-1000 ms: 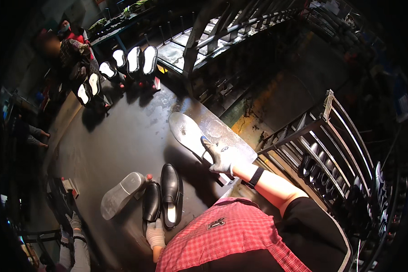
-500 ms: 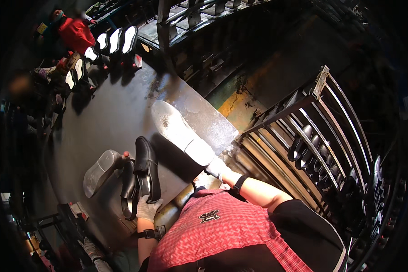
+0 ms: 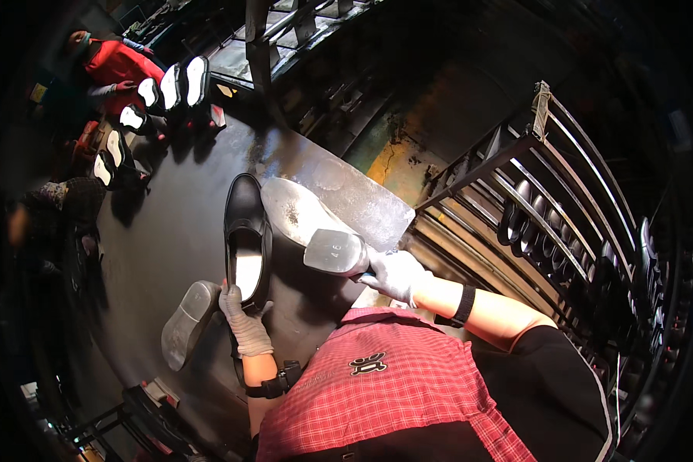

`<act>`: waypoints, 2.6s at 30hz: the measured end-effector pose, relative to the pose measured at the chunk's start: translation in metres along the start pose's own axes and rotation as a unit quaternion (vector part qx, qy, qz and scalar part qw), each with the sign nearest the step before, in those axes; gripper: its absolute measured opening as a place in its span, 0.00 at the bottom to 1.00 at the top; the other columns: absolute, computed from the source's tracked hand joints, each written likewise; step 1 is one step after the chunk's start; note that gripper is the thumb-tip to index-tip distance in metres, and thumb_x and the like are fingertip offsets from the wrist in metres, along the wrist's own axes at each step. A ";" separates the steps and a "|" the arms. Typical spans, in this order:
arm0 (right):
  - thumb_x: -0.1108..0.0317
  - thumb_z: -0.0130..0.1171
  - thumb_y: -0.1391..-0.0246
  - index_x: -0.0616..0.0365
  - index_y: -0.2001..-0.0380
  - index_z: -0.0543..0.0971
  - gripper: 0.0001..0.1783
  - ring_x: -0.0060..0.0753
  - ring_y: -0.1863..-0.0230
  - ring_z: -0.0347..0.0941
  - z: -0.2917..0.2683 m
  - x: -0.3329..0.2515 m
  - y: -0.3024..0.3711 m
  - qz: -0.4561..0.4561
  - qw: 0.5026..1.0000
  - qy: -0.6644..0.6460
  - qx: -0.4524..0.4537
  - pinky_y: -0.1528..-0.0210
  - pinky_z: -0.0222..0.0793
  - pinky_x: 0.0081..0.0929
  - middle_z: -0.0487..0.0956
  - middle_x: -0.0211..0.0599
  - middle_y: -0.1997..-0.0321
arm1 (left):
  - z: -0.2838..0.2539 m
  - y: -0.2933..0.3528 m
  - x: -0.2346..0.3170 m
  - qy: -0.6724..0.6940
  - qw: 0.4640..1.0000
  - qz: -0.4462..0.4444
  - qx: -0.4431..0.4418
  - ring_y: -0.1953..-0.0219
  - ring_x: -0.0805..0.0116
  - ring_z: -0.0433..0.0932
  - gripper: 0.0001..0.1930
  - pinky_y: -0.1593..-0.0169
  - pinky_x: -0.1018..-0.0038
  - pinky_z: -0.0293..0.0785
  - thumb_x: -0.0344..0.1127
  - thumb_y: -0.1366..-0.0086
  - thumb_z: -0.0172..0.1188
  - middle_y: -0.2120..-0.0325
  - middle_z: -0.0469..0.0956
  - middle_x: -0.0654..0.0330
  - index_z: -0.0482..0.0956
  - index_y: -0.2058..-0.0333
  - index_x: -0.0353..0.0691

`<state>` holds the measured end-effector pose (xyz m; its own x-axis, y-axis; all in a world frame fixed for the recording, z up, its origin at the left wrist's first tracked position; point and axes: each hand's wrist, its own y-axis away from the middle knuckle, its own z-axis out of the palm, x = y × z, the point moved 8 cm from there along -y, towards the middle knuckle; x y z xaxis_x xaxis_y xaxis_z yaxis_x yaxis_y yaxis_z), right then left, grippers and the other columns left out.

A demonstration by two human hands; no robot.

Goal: Inspecting and cleaning shoe soles in a manufacturing line.

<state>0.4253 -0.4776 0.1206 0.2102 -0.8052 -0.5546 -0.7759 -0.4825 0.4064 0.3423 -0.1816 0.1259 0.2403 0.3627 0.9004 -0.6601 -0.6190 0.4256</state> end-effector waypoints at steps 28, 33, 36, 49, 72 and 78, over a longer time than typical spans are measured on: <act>0.59 0.50 0.37 0.61 0.37 0.65 0.28 0.55 0.63 0.81 -0.004 0.010 0.019 0.117 0.976 -0.023 0.182 0.61 0.77 0.43 0.83 0.53 0.61 | 0.258 0.025 0.011 -0.526 0.579 0.483 -0.394 0.54 0.53 0.77 0.14 0.35 0.53 0.58 0.40 0.35 0.51 0.63 0.83 0.55 0.83 0.66 0.39; 0.55 0.50 0.35 0.54 0.38 0.69 0.26 0.50 0.59 0.81 0.096 0.121 0.010 0.132 0.916 -0.204 0.320 0.58 0.76 0.40 0.81 0.49 0.52 | 0.270 0.085 -0.039 -0.588 0.545 0.503 -0.322 0.57 0.54 0.73 0.13 0.33 0.44 0.53 0.45 0.40 0.57 0.70 0.78 0.56 0.81 0.72 0.41; 0.50 0.45 0.33 0.53 0.43 0.72 0.24 0.23 0.71 0.77 0.101 0.127 0.014 0.282 0.781 -0.461 0.314 0.62 0.74 0.28 0.82 0.34 0.64 | 0.262 0.076 -0.053 -0.609 0.549 0.501 -0.277 0.57 0.55 0.74 0.14 0.32 0.43 0.51 0.46 0.41 0.58 0.70 0.77 0.56 0.79 0.72 0.40; 0.54 0.71 0.53 0.60 0.32 0.60 0.49 0.53 0.36 0.66 0.026 0.052 0.038 -0.052 0.924 -0.243 0.292 0.37 0.64 0.43 0.66 0.55 0.34 | 0.062 0.021 -0.020 -0.368 0.829 0.421 -0.014 0.44 0.50 0.69 0.25 0.38 0.56 0.66 0.42 0.38 0.63 0.50 0.72 0.52 0.68 0.46 0.38; 0.43 0.63 0.45 0.54 0.27 0.27 0.64 0.51 0.23 0.44 0.039 -0.245 -0.327 -0.249 0.912 -0.321 -0.051 0.24 0.40 0.35 0.43 0.58 0.23 | -0.084 -0.140 -0.029 0.451 0.892 -0.036 -0.013 0.33 0.52 0.58 0.36 0.32 0.47 0.57 0.64 0.36 0.53 0.36 0.63 0.57 0.65 0.36 0.48; 0.59 0.66 0.53 0.36 0.31 0.62 0.44 0.49 0.52 0.73 0.021 -0.200 -0.208 -0.390 0.904 0.171 0.036 0.51 0.71 0.43 0.73 0.52 0.50 | -0.001 -0.158 -0.037 0.447 0.872 -0.135 -0.147 0.32 0.47 0.58 0.36 0.32 0.44 0.57 0.54 0.34 0.56 0.36 0.62 0.47 0.61 0.35 0.41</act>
<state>0.5325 -0.2088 0.1314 0.8726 -0.2948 -0.3893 -0.3463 -0.9357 -0.0676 0.4372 -0.0966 0.0249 -0.1482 0.9472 0.2843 -0.8512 -0.2685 0.4510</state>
